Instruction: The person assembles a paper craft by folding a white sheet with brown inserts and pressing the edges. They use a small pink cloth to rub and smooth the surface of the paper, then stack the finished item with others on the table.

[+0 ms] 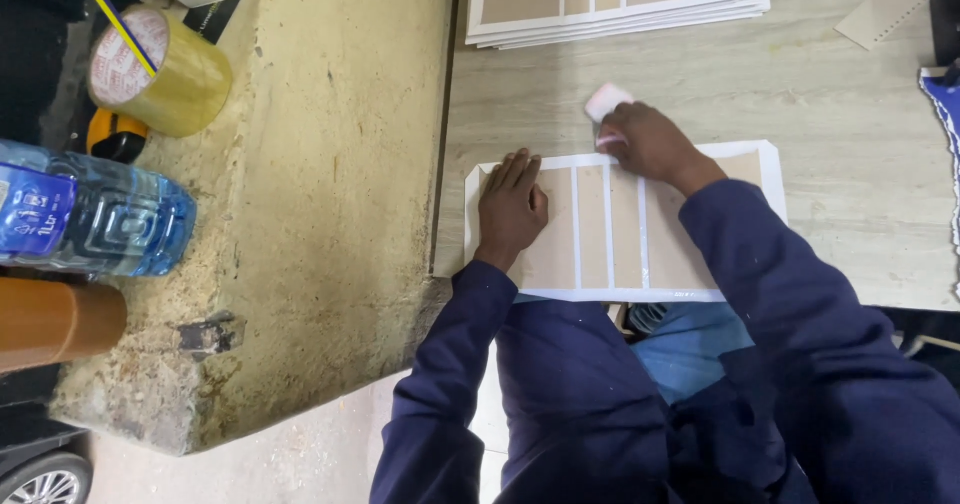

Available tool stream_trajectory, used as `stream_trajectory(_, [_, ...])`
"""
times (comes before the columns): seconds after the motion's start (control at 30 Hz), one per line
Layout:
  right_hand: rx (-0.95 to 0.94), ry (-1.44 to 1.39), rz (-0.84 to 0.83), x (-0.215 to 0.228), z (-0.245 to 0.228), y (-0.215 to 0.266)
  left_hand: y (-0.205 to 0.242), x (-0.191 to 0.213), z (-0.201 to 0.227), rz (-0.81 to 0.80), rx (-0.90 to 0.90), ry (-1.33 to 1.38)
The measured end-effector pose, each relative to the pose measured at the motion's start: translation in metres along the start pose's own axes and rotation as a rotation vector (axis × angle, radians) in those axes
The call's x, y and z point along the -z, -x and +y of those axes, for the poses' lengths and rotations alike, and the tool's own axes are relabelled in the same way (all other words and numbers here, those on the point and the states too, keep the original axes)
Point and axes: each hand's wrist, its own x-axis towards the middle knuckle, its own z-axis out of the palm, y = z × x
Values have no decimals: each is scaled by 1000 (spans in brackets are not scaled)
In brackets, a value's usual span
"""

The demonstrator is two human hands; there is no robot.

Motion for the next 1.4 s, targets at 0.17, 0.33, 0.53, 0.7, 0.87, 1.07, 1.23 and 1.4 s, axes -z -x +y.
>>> stream_trajectory(0.17, [-145,-7,-46,54,52,74,3,-8,-3,36,26,-12])
stream_trajectory(0.33, [-455,87,-151,96,107,106,3,-12,-4,98,10,-55])
stream_trajectory(0.53, [-308,-21,-151,29,51,49,-4,0,3,78,10,-39])
stream_trajectory(0.7, [-91,-148,-246,5,-5,19,-5,5,5,77,8,-39])
stream_trajectory(0.87, [-275,-57,-186,18,45,-3,-2,0,5,137,-35,-72])
stream_trajectory(1.07, [-211,-62,-188,-61,-1,-78,1,-5,4,211,-169,-85])
stream_trajectory(1.23, [-103,-182,-191,-117,-99,-118,15,-17,-7,145,-225,-109])
stream_trajectory(1.4, [-59,-91,-48,-58,-114,-101,50,56,45,-99,-99,19])
